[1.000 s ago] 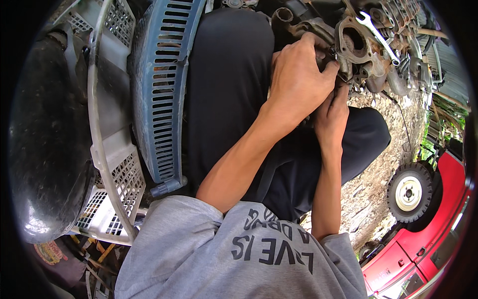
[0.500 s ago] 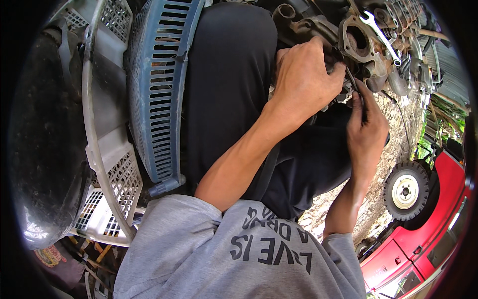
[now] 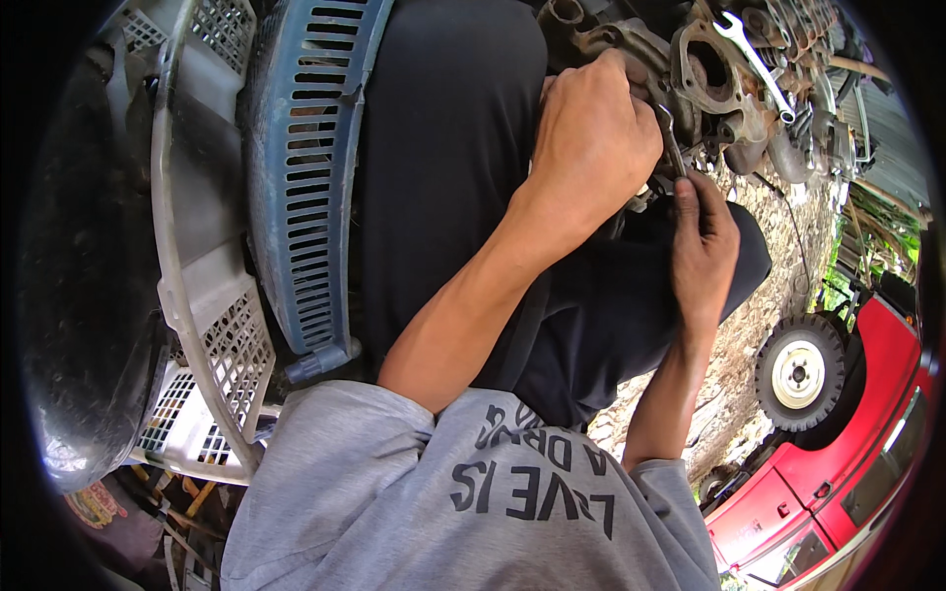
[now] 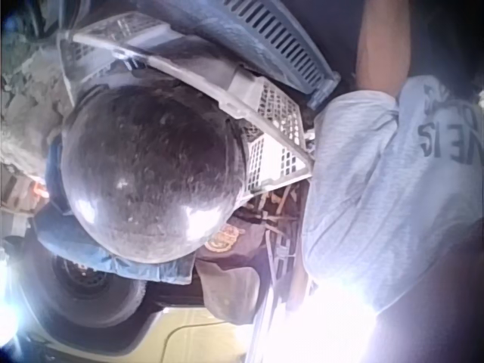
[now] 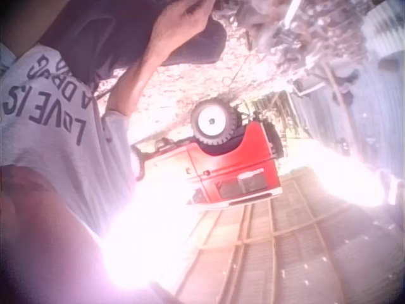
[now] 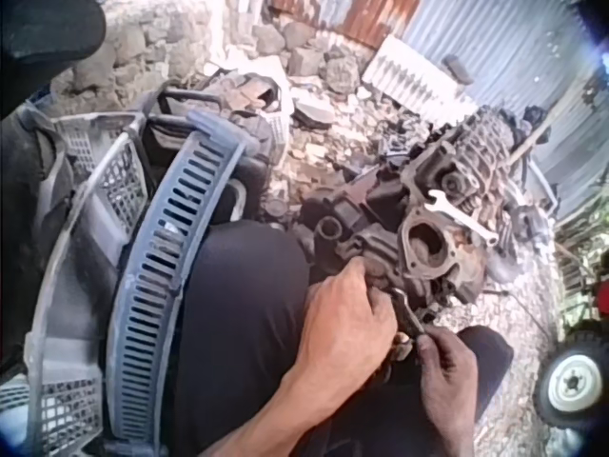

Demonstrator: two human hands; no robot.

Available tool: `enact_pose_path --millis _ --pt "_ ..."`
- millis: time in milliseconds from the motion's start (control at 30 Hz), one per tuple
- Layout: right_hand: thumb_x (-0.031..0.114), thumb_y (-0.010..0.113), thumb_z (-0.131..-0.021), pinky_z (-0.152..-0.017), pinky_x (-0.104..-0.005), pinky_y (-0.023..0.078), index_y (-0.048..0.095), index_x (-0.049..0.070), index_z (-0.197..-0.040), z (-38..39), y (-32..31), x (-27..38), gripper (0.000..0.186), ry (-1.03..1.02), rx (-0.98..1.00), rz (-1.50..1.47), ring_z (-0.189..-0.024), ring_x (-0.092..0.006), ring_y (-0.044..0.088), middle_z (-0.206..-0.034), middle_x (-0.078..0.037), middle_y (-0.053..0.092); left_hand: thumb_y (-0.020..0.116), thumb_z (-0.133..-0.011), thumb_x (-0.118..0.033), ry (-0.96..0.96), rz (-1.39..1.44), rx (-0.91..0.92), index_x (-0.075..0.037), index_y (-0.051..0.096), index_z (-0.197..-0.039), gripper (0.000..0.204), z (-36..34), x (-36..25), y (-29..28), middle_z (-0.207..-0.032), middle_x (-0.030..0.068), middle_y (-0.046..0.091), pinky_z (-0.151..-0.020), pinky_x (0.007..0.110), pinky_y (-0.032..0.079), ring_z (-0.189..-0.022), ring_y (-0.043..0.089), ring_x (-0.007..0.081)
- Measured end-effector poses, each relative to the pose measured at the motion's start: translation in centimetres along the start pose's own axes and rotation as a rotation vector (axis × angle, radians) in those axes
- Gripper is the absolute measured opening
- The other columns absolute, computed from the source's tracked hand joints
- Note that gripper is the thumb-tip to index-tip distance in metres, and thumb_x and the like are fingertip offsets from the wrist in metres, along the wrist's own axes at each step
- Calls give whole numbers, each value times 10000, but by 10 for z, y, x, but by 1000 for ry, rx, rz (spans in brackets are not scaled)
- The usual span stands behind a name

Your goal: The person sits on the ground and uses a wrench to loosen and remove bolts from a disassembled engine block. They manipulate the engine parts and tools while working in a cluttered outdoor area.

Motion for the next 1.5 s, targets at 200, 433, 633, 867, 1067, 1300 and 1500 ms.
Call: enact_pose_path --millis 200,433,633,867,1067,1300,1500 --pt "191 583 -1056 -645 -250 462 637 -16 -1127 -3 33 -17 225 20 -74 -227 -711 -79 564 -823 -41 650 609 -849 -83 23 4 22 46 694 -1033 241 2 -3 4 -911 206 741 -841 410 551 -899 729 365" --pt "180 581 -1050 -712 -328 523 629 -24 -1148 -8 42 -4 231 -67 -162 -78 -770 -175 673 -876 -135 699 648 -851 -117 -43 76 37 47 705 -1052 266 2 -2 3 -920 183 754 -828 380 558 -883 745 309" --pt "118 572 -1024 -779 -371 541 634 1 -1177 -7 52 -6 202 -56 -138 -80 -885 -274 735 -974 -208 731 669 -848 -154 -50 75 40 42 712 -1048 283 1 1 4 -940 181 758 -841 373 560 -894 746 311" --pt "71 555 -1003 -785 -402 551 632 13 -1191 -8 58 2 211 -128 -180 -95 -911 -341 743 -985 -227 728 688 -856 -180 -31 77 22 40 714 -1049 294 0 2 6 -950 181 761 -850 379 560 -916 747 316" --pt "89 570 -1006 -748 -412 552 640 21 -1177 -9 49 13 197 -169 -193 -5 -857 -374 734 -962 -238 719 690 -857 -190 -20 86 3 41 716 -1040 297 0 0 4 -955 182 762 -847 380 561 -916 747 317" --pt "195 617 -1020 -749 -407 554 681 13 -1156 -5 21 24 236 -187 -190 177 -865 -382 730 -970 -233 722 661 -842 -168 -1 87 26 51 720 -1016 286 1 -3 5 -930 187 761 -830 381 560 -883 747 321" --pt "216 650 -994 -799 -400 567 727 41 -1160 -10 -5 45 254 -284 -163 359 -921 -380 727 -1019 -214 740 645 -830 -164 -7 56 57 44 718 -1037 303 2 -6 3 -905 223 743 -838 412 555 -878 726 384"
Point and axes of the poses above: each hand's wrist, its own z-axis away from the middle knuckle, its own y-axis out of the palm, x = y × z, the point moved 7 cm from there along -z, towards the middle knuckle
